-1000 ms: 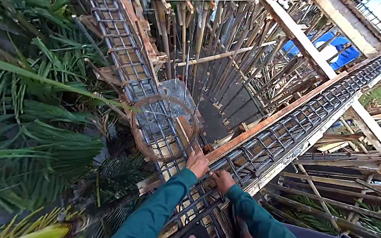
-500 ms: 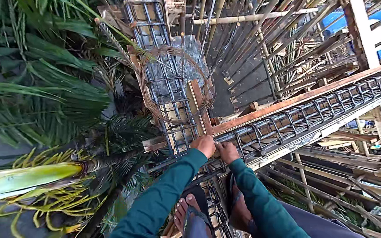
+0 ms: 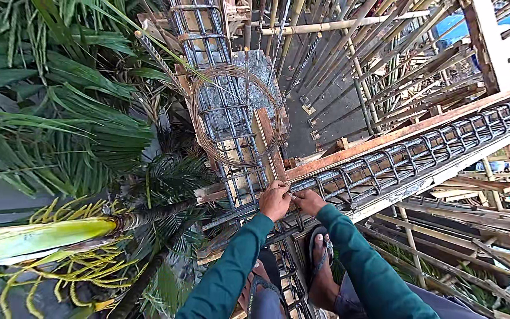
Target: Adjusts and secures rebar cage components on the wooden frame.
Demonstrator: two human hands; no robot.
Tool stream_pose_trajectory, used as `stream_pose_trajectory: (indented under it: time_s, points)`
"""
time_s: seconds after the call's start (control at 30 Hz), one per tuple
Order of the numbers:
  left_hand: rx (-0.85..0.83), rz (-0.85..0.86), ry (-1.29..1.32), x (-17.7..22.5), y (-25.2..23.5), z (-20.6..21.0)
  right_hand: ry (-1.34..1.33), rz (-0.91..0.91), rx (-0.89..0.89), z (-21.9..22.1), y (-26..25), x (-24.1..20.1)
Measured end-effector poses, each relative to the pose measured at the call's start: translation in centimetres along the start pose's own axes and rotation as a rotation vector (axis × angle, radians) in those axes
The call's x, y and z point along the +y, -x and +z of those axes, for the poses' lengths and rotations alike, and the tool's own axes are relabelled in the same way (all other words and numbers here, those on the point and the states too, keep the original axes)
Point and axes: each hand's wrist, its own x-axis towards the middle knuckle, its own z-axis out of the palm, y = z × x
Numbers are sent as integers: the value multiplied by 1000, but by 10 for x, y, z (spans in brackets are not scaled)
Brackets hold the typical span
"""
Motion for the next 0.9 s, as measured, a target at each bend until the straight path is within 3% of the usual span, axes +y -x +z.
stream_pose_trajectory:
  time_s: [0.17,0.33,0.53,0.63,0.73,0.83,0.9]
  points:
    - [46,-21,1,2,-4,3,133,41,2,-1,11,-11]
    - [120,9,-1,2,0,10,198,177,134,17,35,-18]
    - [107,90,-30,-5,4,13,531,254,20,-14,67,-78]
    - [57,101,-86,-1,10,9,592,208,-19,-27,54,-102]
    - [166,92,-117,9,21,9,703,167,-30,-14,37,-135]
    - [163,60,-124,13,21,8,774,163,-92,-17,39,-166]
    - [164,41,-44,8,12,13,682,10,51,-46,53,-172]
